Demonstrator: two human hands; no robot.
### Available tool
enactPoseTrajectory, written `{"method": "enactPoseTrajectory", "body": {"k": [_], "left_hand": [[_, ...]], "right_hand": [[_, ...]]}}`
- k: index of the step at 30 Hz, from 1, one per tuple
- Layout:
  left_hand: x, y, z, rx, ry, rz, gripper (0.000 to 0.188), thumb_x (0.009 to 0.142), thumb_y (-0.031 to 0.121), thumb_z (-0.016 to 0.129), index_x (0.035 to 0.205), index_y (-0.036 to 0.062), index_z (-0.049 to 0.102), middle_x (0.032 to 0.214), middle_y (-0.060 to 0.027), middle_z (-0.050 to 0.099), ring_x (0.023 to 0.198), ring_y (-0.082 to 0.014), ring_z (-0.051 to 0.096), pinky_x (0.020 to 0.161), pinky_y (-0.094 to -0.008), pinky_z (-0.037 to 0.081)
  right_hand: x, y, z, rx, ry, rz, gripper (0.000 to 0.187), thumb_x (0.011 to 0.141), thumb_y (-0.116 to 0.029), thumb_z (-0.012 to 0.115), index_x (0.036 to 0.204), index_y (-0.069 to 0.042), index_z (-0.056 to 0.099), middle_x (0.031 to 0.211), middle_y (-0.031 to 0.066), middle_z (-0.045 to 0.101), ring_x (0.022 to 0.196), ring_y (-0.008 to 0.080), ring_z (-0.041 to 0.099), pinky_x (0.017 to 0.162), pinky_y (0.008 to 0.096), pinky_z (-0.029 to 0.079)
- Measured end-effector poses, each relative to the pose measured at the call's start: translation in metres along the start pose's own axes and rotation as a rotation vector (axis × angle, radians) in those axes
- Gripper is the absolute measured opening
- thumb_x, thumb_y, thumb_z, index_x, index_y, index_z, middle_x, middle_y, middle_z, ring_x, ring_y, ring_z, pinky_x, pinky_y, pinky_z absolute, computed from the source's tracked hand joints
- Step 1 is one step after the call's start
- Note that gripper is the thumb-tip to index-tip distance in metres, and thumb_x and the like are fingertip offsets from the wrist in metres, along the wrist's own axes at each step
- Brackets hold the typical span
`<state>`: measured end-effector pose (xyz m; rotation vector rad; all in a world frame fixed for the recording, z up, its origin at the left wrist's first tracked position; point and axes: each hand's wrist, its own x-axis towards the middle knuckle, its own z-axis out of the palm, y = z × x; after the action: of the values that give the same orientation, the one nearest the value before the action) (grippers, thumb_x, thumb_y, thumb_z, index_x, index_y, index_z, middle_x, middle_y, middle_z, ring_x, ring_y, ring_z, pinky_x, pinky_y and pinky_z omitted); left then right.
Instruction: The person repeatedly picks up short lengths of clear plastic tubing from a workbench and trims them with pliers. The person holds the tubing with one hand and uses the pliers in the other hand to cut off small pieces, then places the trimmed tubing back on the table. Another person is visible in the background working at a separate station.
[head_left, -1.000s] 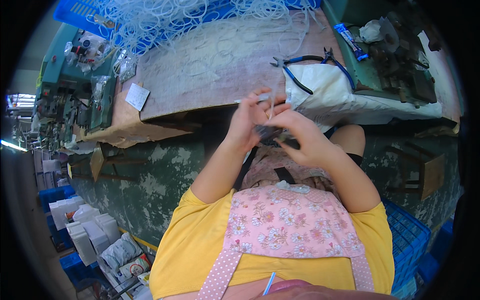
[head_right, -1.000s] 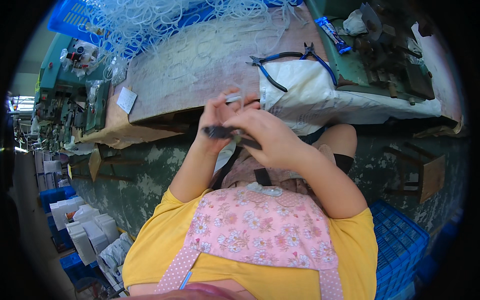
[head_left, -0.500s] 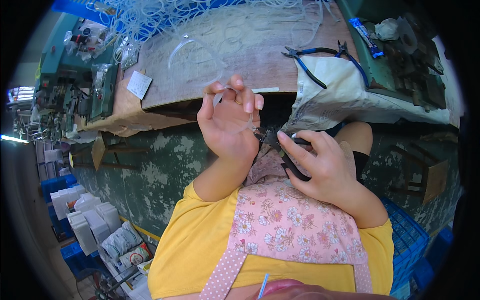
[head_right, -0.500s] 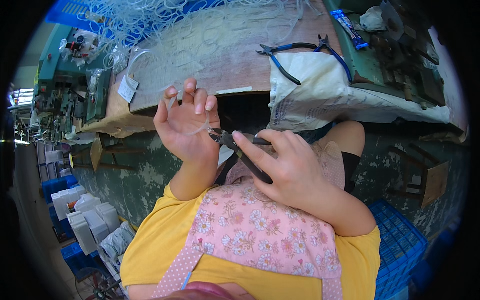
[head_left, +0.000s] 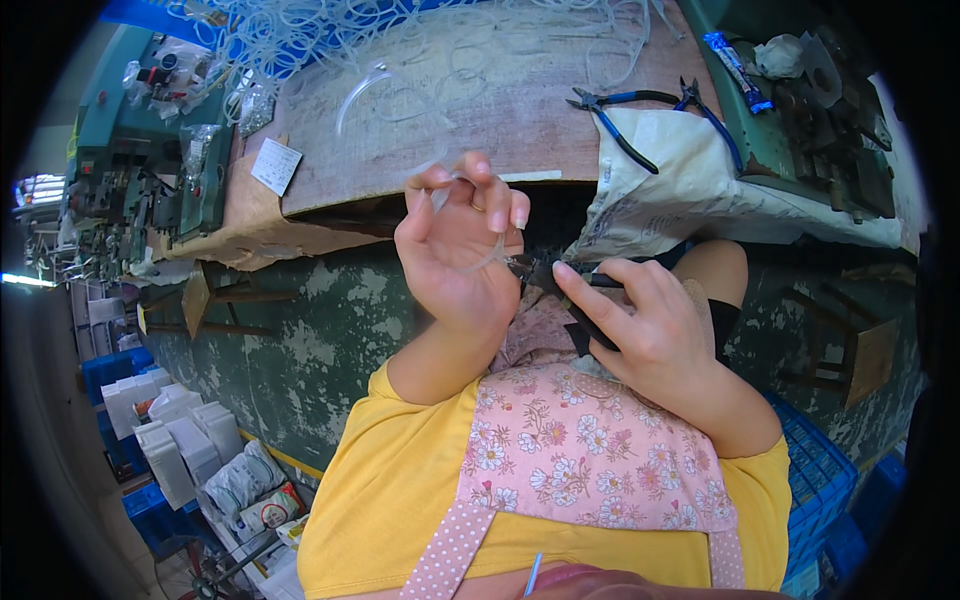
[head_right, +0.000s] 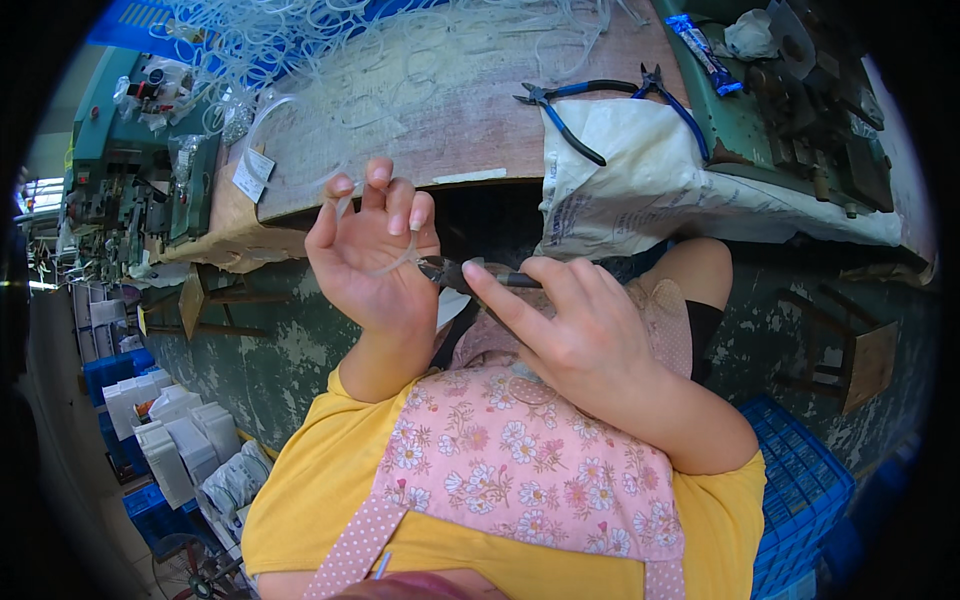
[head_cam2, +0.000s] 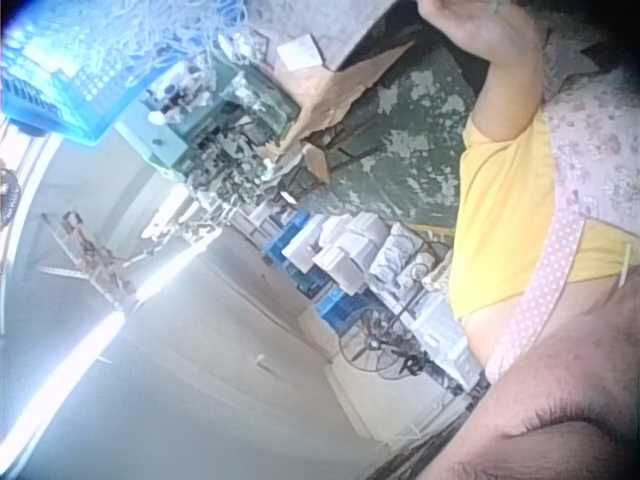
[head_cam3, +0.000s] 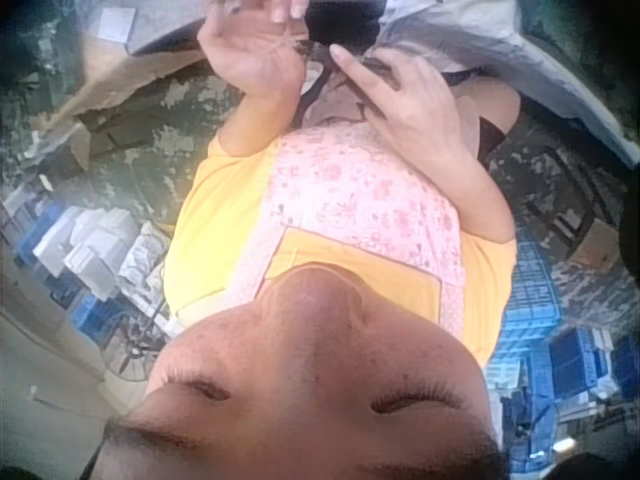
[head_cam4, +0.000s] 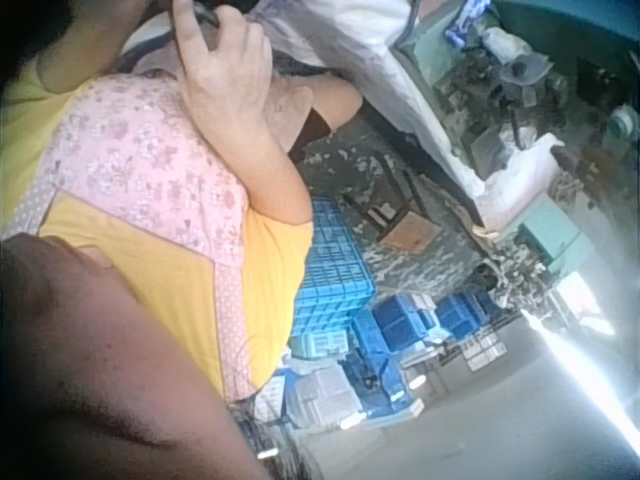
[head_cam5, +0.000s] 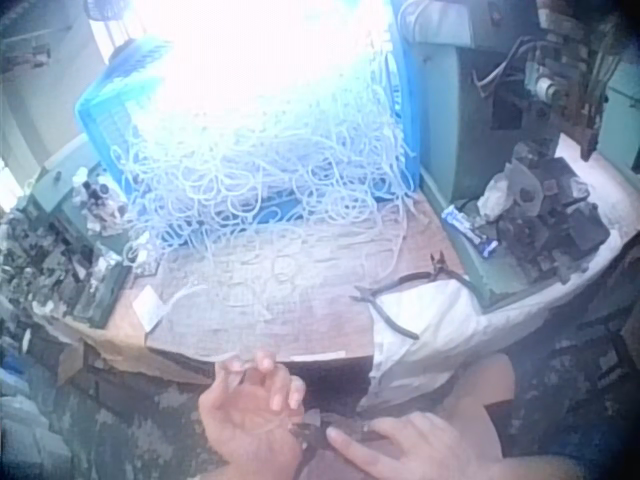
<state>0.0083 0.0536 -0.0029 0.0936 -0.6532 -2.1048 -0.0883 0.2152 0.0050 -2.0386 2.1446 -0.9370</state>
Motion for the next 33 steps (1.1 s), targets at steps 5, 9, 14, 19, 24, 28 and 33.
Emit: {"method": "enactPoseTrajectory", "body": {"k": [5,9,14,19,24,28,33], "left_hand": [[0.003,0.006,0.003,-0.032,0.024,-0.168,0.021,0.091,0.029,0.042,0.100,0.0112,0.050,0.100,-0.0126,0.052,0.068,-0.0181,0.048,0.070,-0.0354,0.041],[0.009,0.012,0.003,-0.056,0.034,-0.375,0.021,0.090,0.028,0.044,0.100,0.0102,0.050,0.099,-0.0131,0.054,0.074,-0.0210,0.053,0.080,-0.0397,0.045],[0.016,0.009,0.000,-0.159,0.095,-0.419,0.021,0.088,0.027,0.046,0.098,0.0086,0.051,0.096,-0.0135,0.055,0.084,-0.0252,0.057,0.097,-0.0449,0.043],[0.011,0.006,0.002,-0.105,0.099,-0.286,0.019,0.088,0.026,0.046,0.096,0.0088,0.051,0.095,-0.0139,0.055,0.083,-0.0249,0.056,0.097,-0.0444,0.042],[0.005,0.003,0.005,-0.092,0.032,-0.160,0.019,0.089,0.027,0.045,0.095,0.0102,0.049,0.097,-0.0141,0.054,0.082,-0.0242,0.056,0.097,-0.0447,0.042],[0.001,0.003,0.005,-0.034,-0.018,-0.068,0.020,0.089,0.029,0.043,0.097,0.0105,0.048,0.098,-0.0142,0.053,0.083,-0.0239,0.056,0.096,-0.0448,0.042],[-0.001,0.002,0.004,0.005,-0.058,-0.034,0.023,0.090,0.031,0.042,0.099,0.0100,0.048,0.100,-0.0147,0.053,0.085,-0.0248,0.056,0.096,-0.0456,0.043]], "right_hand": [[0.000,0.008,0.004,-0.047,0.015,-0.067,0.066,0.068,-0.006,0.066,0.132,-0.019,0.054,0.091,0.0096,0.048,0.071,0.0232,0.049,0.061,0.0310,0.046],[-0.002,0.016,0.005,-0.086,0.028,-0.117,0.065,0.069,-0.005,0.065,0.131,-0.019,0.054,0.090,0.0093,0.048,0.070,0.0228,0.049,0.061,0.0305,0.046],[-0.004,0.014,0.008,0.393,0.067,0.106,0.070,0.064,-0.001,0.069,0.131,-0.016,0.054,0.096,0.0103,0.051,0.077,0.0257,0.054,0.066,0.0330,0.048],[-0.005,0.007,0.000,0.178,0.114,0.044,0.073,0.061,-0.005,0.072,0.131,-0.016,0.054,0.100,0.0112,0.051,0.081,0.0276,0.054,0.070,0.0356,0.047],[-0.003,-0.002,-0.002,0.051,0.013,0.014,0.074,0.058,-0.011,0.072,0.130,-0.017,0.055,0.101,0.0119,0.050,0.078,0.0278,0.052,0.070,0.0371,0.045],[-0.003,-0.004,-0.003,0.037,0.008,-0.003,0.074,0.058,-0.011,0.071,0.130,-0.017,0.055,0.101,0.0115,0.050,0.077,0.0274,0.051,0.068,0.0375,0.045],[-0.004,-0.005,-0.005,0.047,0.004,-0.013,0.073,0.059,-0.009,0.071,0.130,-0.017,0.055,0.100,0.0114,0.049,0.077,0.0271,0.051,0.068,0.0377,0.045]]}}
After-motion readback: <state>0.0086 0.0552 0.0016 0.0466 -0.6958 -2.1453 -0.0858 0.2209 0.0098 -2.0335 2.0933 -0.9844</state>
